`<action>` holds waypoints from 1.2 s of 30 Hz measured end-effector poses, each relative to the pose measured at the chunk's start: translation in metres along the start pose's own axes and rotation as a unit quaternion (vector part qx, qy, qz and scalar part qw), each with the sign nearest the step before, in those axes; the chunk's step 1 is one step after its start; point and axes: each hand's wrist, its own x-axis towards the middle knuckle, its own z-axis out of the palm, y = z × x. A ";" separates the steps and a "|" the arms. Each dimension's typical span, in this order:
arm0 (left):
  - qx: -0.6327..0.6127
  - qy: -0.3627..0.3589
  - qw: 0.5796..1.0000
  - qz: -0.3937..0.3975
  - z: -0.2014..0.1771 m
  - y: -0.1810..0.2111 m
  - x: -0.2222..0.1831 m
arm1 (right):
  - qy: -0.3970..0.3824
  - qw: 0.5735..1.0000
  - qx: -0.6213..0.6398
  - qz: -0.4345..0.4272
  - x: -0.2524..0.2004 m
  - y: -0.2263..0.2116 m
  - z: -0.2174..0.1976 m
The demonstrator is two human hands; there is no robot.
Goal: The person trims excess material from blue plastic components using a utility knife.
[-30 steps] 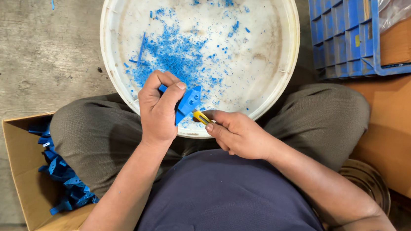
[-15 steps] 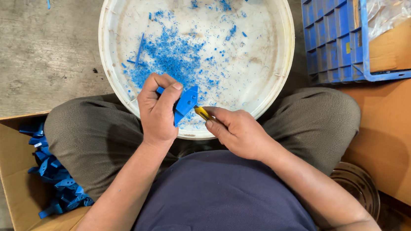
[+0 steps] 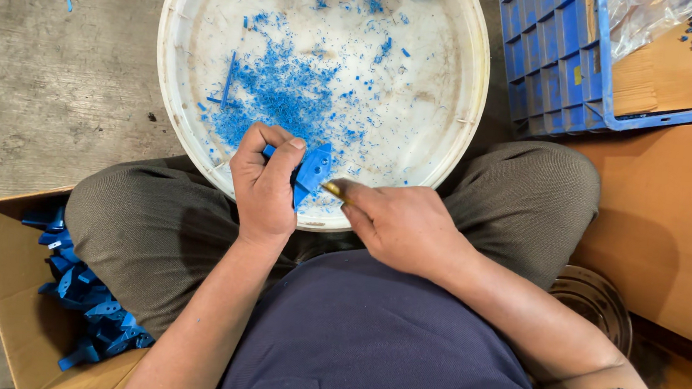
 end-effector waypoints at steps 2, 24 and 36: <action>0.009 0.005 1.000 0.008 0.001 -0.001 -0.001 | 0.054 0.999 0.001 -0.009 0.001 0.000 0.000; 0.030 0.036 0.999 -0.017 0.004 0.007 -0.004 | 0.083 0.995 -0.035 -0.041 -0.001 0.001 0.005; 0.035 0.045 0.997 -0.044 0.005 0.007 -0.004 | 0.126 0.989 -0.070 -0.043 0.002 0.004 0.009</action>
